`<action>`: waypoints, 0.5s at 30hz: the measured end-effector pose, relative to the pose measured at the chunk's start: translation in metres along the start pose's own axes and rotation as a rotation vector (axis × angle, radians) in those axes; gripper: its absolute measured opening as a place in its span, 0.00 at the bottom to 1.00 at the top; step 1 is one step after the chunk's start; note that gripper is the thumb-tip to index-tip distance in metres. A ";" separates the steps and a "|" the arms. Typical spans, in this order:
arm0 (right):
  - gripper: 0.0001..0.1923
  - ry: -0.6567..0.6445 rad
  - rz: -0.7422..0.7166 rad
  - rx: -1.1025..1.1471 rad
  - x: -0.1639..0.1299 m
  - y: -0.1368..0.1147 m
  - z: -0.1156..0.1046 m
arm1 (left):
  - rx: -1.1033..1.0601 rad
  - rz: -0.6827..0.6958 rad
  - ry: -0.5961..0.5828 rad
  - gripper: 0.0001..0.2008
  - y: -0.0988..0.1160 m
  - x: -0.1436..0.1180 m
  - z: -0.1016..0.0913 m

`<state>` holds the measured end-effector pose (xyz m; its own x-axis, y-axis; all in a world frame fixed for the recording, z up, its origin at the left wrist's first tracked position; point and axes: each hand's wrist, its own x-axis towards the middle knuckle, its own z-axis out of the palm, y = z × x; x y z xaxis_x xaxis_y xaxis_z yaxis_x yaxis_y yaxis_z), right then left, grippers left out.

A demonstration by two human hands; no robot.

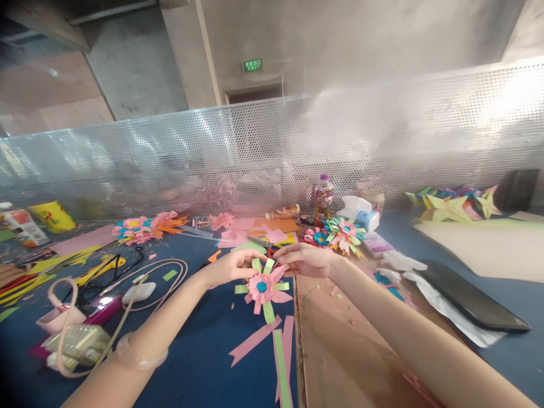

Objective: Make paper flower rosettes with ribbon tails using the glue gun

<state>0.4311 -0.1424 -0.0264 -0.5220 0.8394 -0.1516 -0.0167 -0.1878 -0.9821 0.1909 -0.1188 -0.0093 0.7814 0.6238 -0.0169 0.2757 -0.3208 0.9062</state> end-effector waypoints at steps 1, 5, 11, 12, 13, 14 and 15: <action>0.15 0.015 -0.008 -0.014 0.001 0.001 -0.001 | 0.006 -0.012 -0.005 0.19 0.000 -0.001 -0.001; 0.14 0.107 -0.048 -0.131 0.002 0.001 -0.005 | 0.146 -0.070 0.067 0.18 0.001 -0.004 -0.004; 0.09 0.190 -0.034 -0.550 0.008 0.008 -0.011 | 0.405 -0.092 0.455 0.12 -0.009 -0.004 -0.032; 0.08 0.209 -0.031 -0.630 0.009 0.010 -0.010 | 0.446 -0.086 0.576 0.11 -0.013 -0.005 -0.043; 0.07 0.236 -0.031 -0.705 0.010 0.012 -0.010 | 0.485 -0.085 0.705 0.11 -0.017 -0.007 -0.054; 0.06 0.269 -0.036 -0.776 0.010 0.013 -0.009 | 0.522 -0.096 0.843 0.10 -0.022 -0.010 -0.067; 0.06 0.304 -0.046 -0.840 0.010 0.013 -0.007 | 0.552 -0.118 0.990 0.11 -0.026 -0.013 -0.080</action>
<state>0.4315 -0.1325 -0.0413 -0.2856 0.9582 -0.0161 0.6605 0.1846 -0.7277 0.1287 -0.0621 0.0011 0.0165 0.8806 0.4735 0.7183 -0.3399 0.6070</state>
